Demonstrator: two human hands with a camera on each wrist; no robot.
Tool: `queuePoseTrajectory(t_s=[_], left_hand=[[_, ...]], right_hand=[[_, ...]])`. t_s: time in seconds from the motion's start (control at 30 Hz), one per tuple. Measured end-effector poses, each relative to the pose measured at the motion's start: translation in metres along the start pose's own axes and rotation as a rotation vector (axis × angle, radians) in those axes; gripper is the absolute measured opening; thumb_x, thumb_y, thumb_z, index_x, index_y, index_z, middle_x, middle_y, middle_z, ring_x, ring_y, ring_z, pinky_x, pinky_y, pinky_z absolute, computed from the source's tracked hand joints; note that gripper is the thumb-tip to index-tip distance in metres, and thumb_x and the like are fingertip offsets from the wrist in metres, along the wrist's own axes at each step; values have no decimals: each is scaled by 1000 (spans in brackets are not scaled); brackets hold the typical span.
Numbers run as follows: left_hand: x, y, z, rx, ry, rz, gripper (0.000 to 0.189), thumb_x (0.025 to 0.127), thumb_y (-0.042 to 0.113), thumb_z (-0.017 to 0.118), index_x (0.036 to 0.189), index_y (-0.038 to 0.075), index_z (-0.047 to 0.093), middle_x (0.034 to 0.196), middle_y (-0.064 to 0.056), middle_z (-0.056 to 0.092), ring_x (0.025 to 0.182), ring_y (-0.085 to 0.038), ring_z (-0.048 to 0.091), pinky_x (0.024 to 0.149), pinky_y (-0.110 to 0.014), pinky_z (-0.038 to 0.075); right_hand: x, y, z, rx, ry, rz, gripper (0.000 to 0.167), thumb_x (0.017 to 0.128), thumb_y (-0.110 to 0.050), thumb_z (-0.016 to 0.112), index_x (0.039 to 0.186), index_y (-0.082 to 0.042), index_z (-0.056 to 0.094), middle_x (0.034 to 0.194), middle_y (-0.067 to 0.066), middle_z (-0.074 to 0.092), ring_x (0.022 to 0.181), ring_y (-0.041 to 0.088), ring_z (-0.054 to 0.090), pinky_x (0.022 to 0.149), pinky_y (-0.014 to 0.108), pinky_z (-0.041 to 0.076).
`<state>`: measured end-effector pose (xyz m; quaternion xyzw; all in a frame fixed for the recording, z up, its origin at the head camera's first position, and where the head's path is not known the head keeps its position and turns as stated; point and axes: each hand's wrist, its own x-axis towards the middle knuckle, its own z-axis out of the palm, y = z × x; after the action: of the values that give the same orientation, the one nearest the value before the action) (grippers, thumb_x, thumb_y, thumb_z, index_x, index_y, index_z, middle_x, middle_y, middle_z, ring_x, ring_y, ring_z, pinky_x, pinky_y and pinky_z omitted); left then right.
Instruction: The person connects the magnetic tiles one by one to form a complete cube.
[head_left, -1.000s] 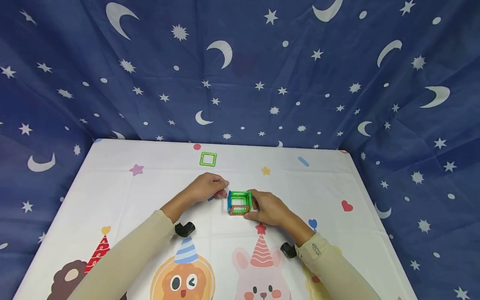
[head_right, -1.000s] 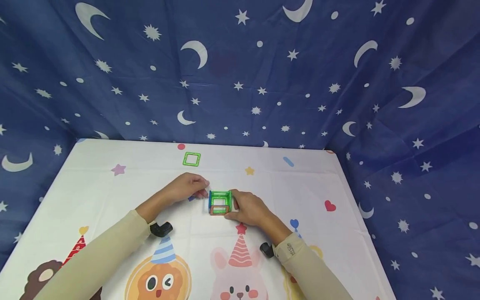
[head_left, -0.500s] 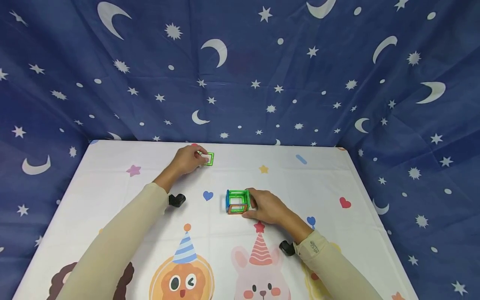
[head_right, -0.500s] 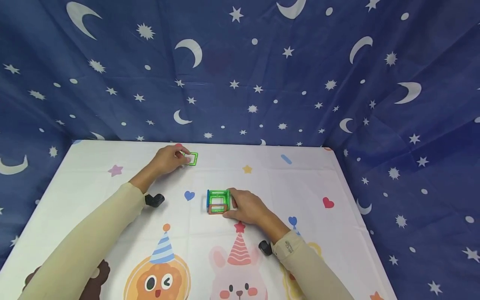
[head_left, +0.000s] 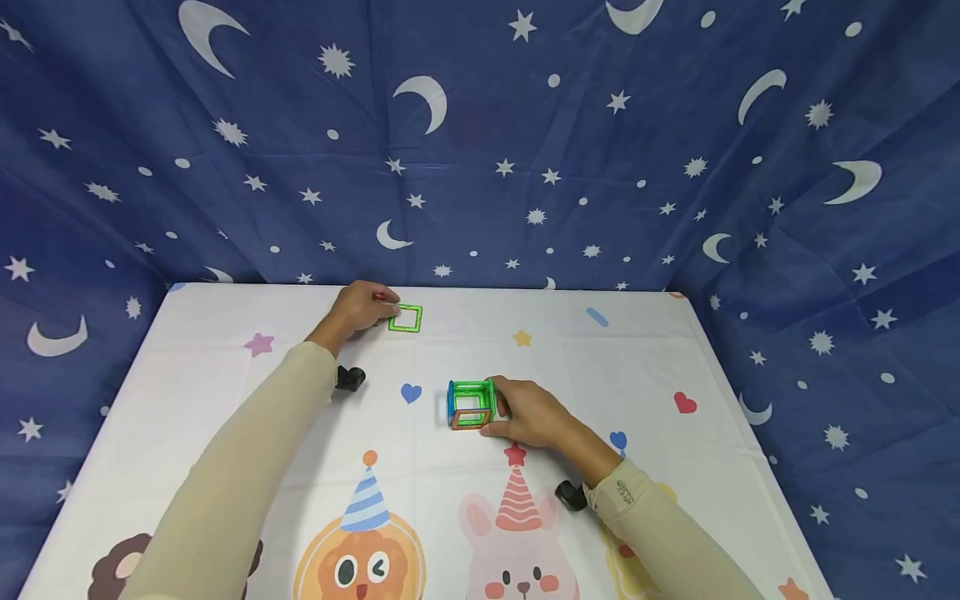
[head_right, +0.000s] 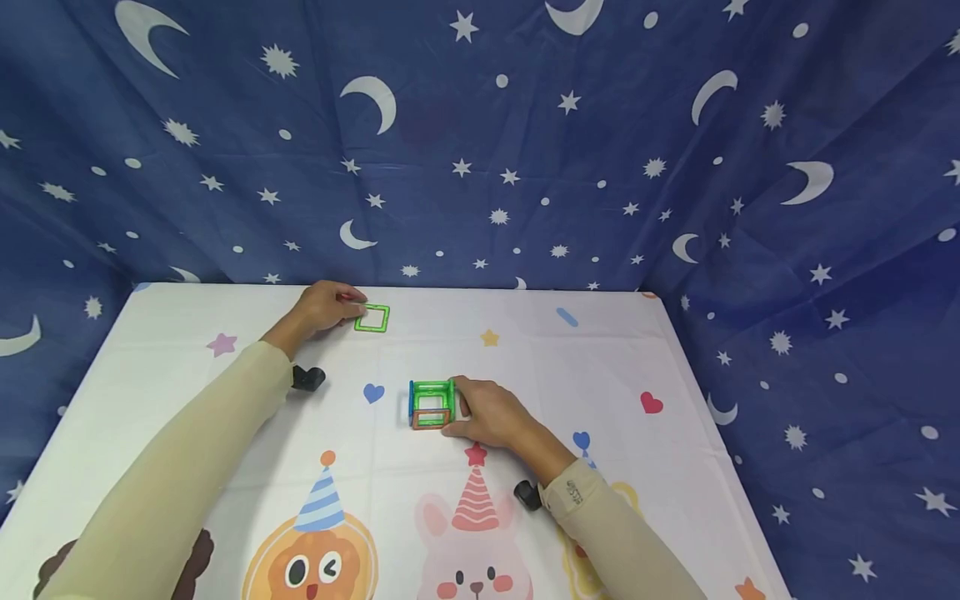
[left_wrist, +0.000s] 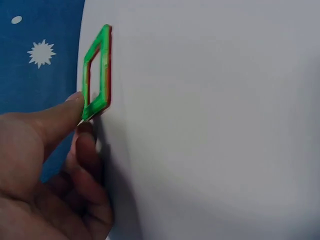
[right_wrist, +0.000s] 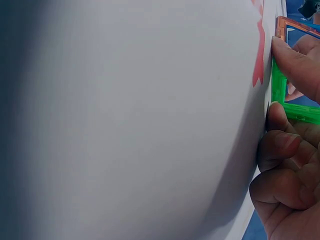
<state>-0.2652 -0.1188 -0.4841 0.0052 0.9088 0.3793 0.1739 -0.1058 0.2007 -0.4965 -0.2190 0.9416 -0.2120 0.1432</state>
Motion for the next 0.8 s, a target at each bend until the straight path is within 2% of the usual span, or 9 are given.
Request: queuePoseTrajectory(t_s=[0.17, 0.27, 0.43, 0.57, 0.67, 0.8], left_hand=[[3, -3, 5, 82, 47, 25, 24, 94, 28, 74, 114, 15, 74, 104, -7, 61, 96, -27, 54, 87, -40, 42], [3, -4, 6, 112, 53, 34, 19, 92, 28, 75, 104, 14, 73, 93, -5, 60, 90, -26, 54, 82, -38, 41], [-3, -1, 6, 190, -3, 61, 20, 93, 28, 74, 88, 10, 68, 87, -5, 62, 87, -25, 55, 80, -37, 42], [-9, 1, 5, 231, -74, 112, 21, 96, 27, 71, 87, 8, 68, 88, -6, 63, 85, -24, 55, 77, -34, 42], [-15, 2, 3, 153, -109, 135, 21, 97, 25, 70, 91, 5, 68, 84, -7, 65, 79, -21, 58, 72, -31, 44], [-27, 1, 5, -71, -121, 127, 18, 97, 19, 71, 96, 2, 65, 79, -8, 67, 72, -18, 66, 68, -27, 54]], right_hand=[[0, -1, 0, -1, -6, 4, 44, 81, -42, 87, 102, -19, 56, 76, -8, 53, 63, 5, 46, 56, 22, 39], [0, 0, 1, -4, -5, 8, 45, 80, -43, 87, 103, -20, 56, 76, -8, 53, 63, 5, 46, 56, 22, 39], [1, 2, 2, -7, -6, 5, 45, 80, -42, 87, 104, -19, 56, 76, -8, 53, 63, 5, 47, 56, 21, 38], [1, 2, 2, -9, -11, 8, 46, 81, -43, 87, 104, -19, 55, 76, -8, 52, 63, 5, 47, 56, 22, 39], [1, 2, 2, -7, -8, 9, 46, 81, -43, 87, 103, -19, 55, 76, -8, 53, 63, 5, 47, 56, 22, 39], [1, 2, 2, -12, -6, 9, 45, 80, -43, 87, 101, -20, 55, 76, -8, 52, 63, 5, 47, 55, 21, 38]])
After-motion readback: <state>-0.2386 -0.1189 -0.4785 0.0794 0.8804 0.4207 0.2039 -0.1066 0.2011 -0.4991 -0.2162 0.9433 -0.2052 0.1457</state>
